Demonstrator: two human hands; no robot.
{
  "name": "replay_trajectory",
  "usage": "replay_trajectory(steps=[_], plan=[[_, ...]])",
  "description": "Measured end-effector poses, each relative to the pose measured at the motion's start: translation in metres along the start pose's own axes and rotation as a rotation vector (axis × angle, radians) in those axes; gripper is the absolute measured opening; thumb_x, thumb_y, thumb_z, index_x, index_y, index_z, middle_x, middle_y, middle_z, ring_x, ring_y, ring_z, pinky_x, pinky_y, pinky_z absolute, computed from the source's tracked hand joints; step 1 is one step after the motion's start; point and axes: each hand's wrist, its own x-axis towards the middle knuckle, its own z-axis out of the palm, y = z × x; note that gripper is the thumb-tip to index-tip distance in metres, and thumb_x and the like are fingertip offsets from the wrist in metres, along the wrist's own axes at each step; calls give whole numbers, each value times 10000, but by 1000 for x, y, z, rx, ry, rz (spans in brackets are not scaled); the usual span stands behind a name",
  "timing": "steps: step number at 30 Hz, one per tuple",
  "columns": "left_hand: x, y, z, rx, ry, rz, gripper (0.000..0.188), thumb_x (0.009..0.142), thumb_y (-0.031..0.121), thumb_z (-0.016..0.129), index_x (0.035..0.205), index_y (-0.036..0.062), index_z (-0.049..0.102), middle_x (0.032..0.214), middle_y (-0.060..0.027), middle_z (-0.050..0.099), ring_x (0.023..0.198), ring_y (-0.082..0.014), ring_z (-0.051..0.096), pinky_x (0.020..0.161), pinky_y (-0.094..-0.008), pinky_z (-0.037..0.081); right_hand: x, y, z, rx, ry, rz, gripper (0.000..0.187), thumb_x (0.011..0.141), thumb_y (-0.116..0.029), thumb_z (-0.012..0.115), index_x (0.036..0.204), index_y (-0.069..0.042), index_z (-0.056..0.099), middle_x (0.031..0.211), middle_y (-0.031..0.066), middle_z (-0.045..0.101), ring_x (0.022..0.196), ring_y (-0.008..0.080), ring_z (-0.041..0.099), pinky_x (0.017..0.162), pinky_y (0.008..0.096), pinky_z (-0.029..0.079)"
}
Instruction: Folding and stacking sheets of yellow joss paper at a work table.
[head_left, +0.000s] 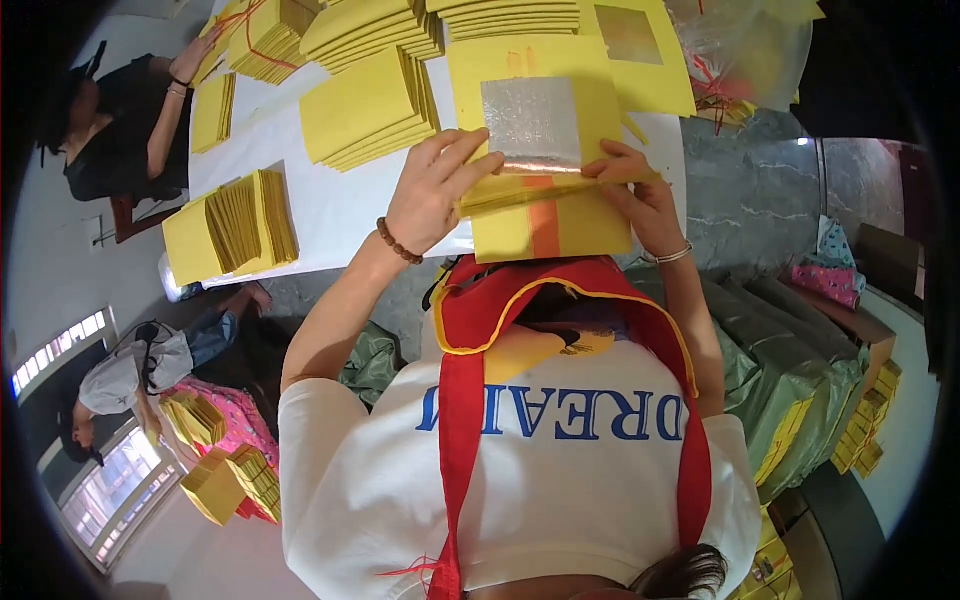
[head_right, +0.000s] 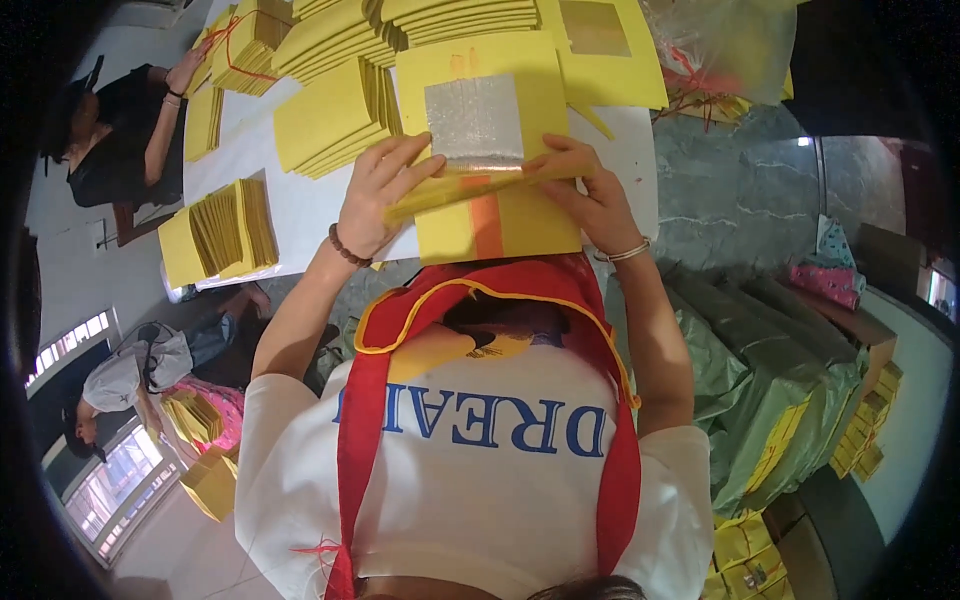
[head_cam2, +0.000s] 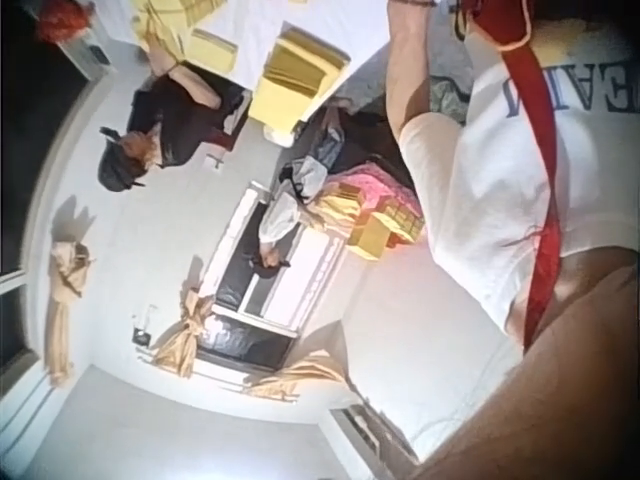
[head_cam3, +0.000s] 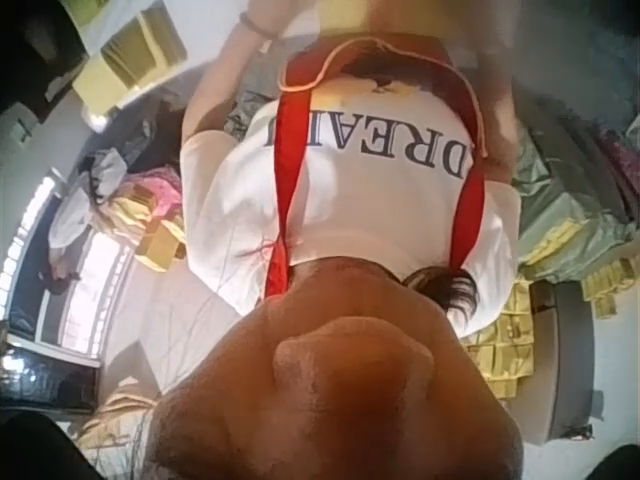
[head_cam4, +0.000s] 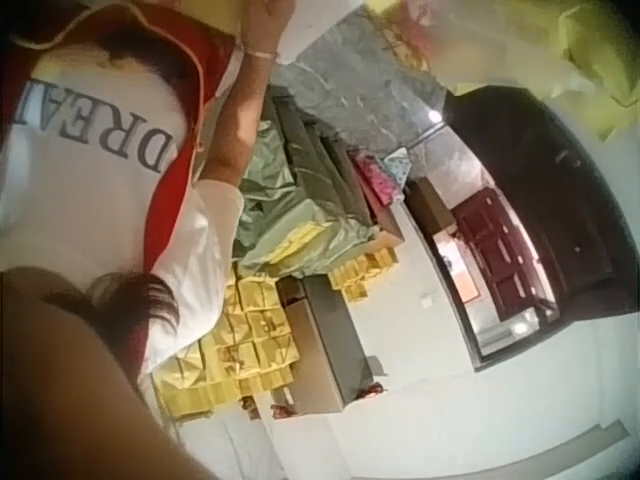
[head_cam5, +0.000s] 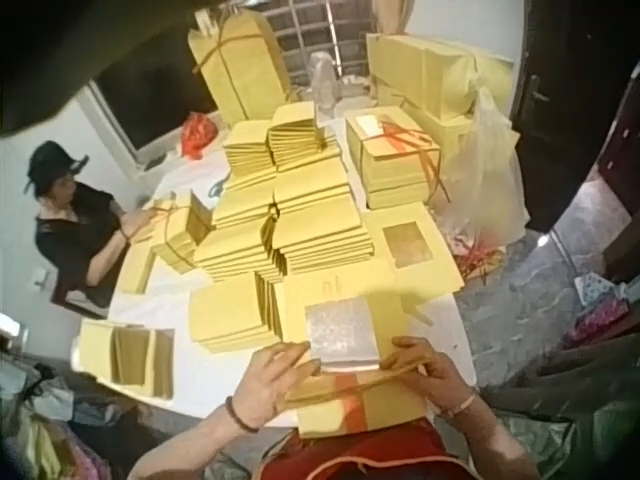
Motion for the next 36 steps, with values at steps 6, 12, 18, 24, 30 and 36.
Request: replay_trajectory(steps=[6, 12, 18, 24, 30, 36], plan=[[-2, 10, -13, 153, 60, 146, 391, 730, 151, 614, 1112, 68, 618, 1172, -156, 567, 1000, -327, 558, 849, -386, 471, 6, -38, 1, -630, 68, -255, 261, 734, -137, 697, 983, -112, 625, 1156, 63, 593, 1227, 295, 442, 1013, 393, 310], [-16, 29, -18, -116, 25, 46, 362, 726, 146, 629, 1069, 32, 617, 1088, -153, 587, 934, -327, 561, 811, -382, 470, -4, -63, -2, -710, -137, -251, 216, 740, -147, 676, 953, -136, 644, 1039, 46, 641, 1032, 217, 582, 862, 366, 364], [-12, 35, -13, -522, -10, -484, 208, 879, 163, 567, 1002, 8, 631, 739, -149, 586, 745, -267, 547, 663, -350, 443, -4, -50, 1, -584, -49, 71, 203, 816, -175, 637, 997, -83, 635, 904, 83, 656, 853, 230, 614, 712, 340, 414], [3, 22, -9, -594, -26, -666, 258, 895, 190, 565, 1056, -8, 602, 711, -110, 605, 655, -186, 542, 628, -311, 447, 19, -66, 23, -104, 215, 375, 343, 821, -146, 660, 1138, -35, 588, 1010, 90, 652, 876, 116, 598, 713, 265, 467], [-5, 8, 17, -708, 2, -838, 242, 903, 216, 571, 863, -17, 519, 648, -40, 508, 592, -100, 449, 551, -261, 380, 23, -54, 21, -125, 278, 355, 421, 811, -97, 649, 1216, -32, 554, 1073, 90, 635, 857, 89, 585, 729, 227, 462], [3, 5, 23, -962, 105, -954, 373, 888, 226, 598, 655, 52, 366, 540, 28, 355, 517, -59, 339, 458, -251, 300, 25, -47, 25, -284, 294, 399, 409, 800, -113, 650, 1198, -53, 582, 1004, 94, 657, 738, 72, 556, 662, 227, 448]])
